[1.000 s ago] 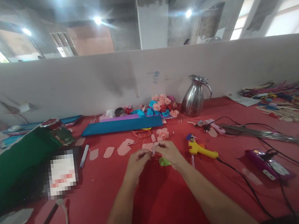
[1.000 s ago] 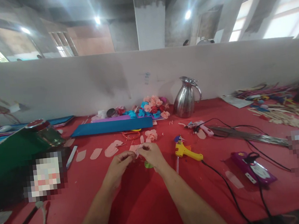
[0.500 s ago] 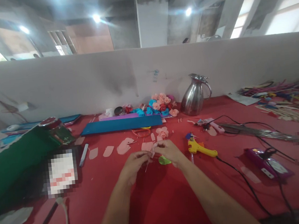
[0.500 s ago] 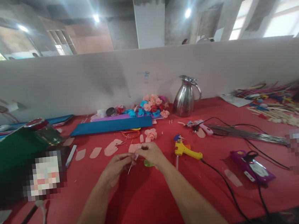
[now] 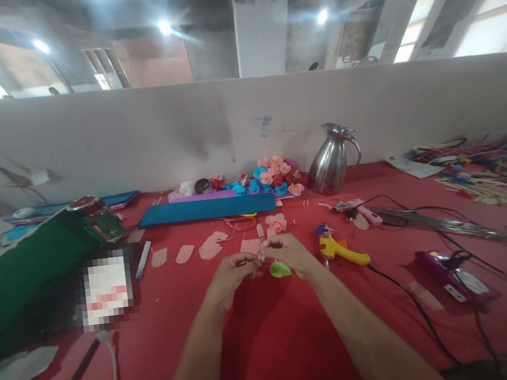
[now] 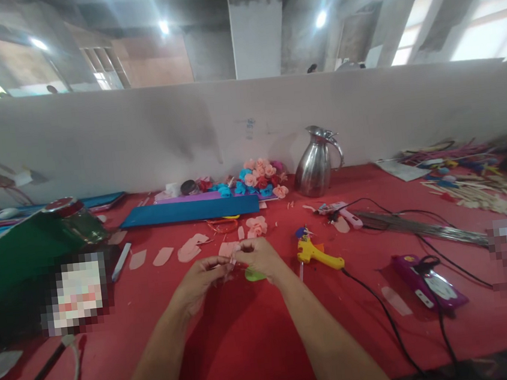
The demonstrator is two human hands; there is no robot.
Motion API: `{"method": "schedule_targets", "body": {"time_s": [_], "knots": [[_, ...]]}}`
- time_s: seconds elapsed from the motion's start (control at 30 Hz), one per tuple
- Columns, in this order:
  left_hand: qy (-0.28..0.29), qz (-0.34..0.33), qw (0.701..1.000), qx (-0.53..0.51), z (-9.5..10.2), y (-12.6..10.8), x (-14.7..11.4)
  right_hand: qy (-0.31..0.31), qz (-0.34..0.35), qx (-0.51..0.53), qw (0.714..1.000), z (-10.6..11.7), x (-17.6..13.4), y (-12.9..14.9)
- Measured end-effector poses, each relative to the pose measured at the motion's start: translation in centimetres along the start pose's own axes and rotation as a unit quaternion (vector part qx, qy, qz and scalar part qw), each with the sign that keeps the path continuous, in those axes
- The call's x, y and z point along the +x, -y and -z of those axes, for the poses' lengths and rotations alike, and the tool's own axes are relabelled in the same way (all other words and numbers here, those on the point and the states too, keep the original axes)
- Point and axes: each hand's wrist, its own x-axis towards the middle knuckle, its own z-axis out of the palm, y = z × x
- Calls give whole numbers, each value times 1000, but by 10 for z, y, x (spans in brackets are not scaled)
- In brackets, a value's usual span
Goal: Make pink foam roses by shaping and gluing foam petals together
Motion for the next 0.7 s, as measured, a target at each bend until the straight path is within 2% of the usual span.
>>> {"method": "schedule_targets", "body": {"time_s": [0.27,0.5,0.7], "knots": [[8,-26,999,33,-5,-6,-4,-1,37,-33,999,-1,1,2],[1,-32,999,10,-10,-6,-4,-26,45,-47,998,2,3,-3],[3,-43,999,14,-7,-2,0,-17,37,-35,999,2,3,-4]]}}
